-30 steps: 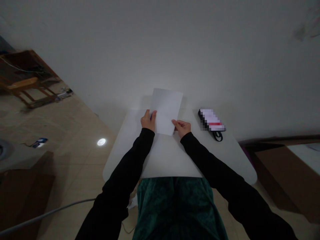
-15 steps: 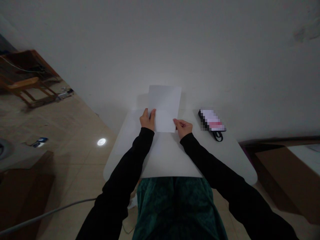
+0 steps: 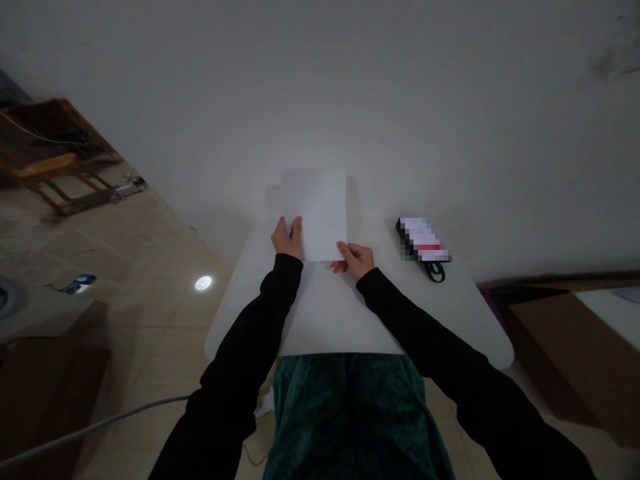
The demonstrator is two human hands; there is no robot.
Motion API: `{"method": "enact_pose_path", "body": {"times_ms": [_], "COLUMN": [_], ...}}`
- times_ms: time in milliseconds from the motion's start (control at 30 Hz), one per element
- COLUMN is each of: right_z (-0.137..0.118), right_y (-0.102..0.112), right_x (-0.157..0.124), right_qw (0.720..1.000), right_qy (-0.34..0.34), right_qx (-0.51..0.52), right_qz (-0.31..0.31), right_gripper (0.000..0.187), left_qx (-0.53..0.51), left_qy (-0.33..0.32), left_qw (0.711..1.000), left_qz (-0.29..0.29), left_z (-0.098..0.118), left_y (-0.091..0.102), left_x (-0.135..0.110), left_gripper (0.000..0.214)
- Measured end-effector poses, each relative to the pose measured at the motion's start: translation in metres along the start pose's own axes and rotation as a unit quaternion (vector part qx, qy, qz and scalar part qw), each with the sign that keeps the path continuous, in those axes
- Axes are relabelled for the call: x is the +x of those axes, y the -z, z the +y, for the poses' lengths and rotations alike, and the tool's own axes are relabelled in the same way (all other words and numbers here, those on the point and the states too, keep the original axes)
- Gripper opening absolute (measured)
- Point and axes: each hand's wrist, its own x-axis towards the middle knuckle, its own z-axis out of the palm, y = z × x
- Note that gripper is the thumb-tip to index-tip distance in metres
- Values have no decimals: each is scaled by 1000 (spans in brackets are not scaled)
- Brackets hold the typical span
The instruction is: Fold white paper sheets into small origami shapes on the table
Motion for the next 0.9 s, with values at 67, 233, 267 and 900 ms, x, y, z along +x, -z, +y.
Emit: {"method": "enact_pose_path", "body": {"times_ms": [67,233,267,900], "right_z": [1,3,2,-14], "right_y": [0,0,0,38], "right_x": [0,0,0,10], "right_qw": [998,997,997,942], "right_qy": [-17,-44,-45,210], "right_qx": [2,2,1,-236], "right_qz": [-54,-66,-65,115], "right_gripper": [61,63,64,57], "left_qx": [-8,-18,-20,-49], "left_qy": [7,21,21,35], "left_qw": [1000,1000,1000,998], "left_qz": [3,8,10,-17], "left_z": [-1,-1,0,-7], "left_y": [1,2,2,-11], "left_x": [1,2,2,-1], "left_gripper": [37,38,38,30]}}
